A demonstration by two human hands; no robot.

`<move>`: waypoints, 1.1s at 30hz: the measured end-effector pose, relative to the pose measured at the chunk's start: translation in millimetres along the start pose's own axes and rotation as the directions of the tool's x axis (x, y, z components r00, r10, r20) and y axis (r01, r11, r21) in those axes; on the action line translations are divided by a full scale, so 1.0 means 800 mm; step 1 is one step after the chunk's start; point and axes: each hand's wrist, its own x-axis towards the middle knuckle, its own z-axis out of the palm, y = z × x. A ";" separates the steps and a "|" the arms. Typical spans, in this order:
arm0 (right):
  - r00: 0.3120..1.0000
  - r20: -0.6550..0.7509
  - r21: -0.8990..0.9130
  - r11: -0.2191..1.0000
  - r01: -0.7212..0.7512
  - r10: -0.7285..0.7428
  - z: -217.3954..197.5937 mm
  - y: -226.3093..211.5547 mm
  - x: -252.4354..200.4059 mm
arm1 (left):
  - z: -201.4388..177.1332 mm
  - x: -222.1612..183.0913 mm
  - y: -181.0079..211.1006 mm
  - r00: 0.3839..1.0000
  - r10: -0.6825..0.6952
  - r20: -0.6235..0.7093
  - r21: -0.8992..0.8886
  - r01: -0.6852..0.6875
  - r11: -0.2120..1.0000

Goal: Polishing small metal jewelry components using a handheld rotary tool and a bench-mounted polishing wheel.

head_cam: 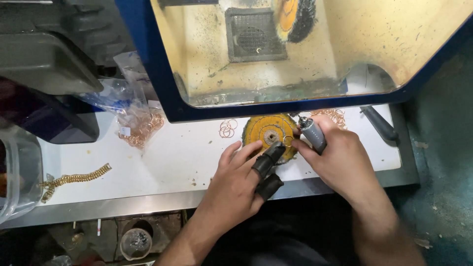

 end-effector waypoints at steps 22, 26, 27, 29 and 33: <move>0.990 0.084 0.062 0.992 0.107 -0.112 0.024 -0.009 -0.019 | 0.004 -0.015 -0.013 0.986 -0.119 -0.116 -0.281 0.082 0.956; 0.993 0.016 0.190 0.975 0.113 -0.118 0.013 -0.005 -0.027 | 0.004 -0.013 -0.015 0.990 -0.093 -0.104 -0.251 0.065 0.966; 0.994 -0.018 0.190 0.976 0.107 -0.106 0.011 -0.001 -0.027 | 0.003 -0.011 -0.014 0.998 -0.006 -0.057 -0.148 -0.002 0.989; 0.995 -0.050 0.191 0.977 0.097 -0.089 0.009 0.007 -0.032 | 0.002 -0.008 -0.012 0.997 0.077 0.002 -0.052 -0.076 0.996; 0.990 -0.099 0.211 0.970 0.117 -0.097 0.013 0.039 -0.067 | 0.004 -0.007 -0.011 1.000 -0.012 0.015 -0.052 0.012 0.999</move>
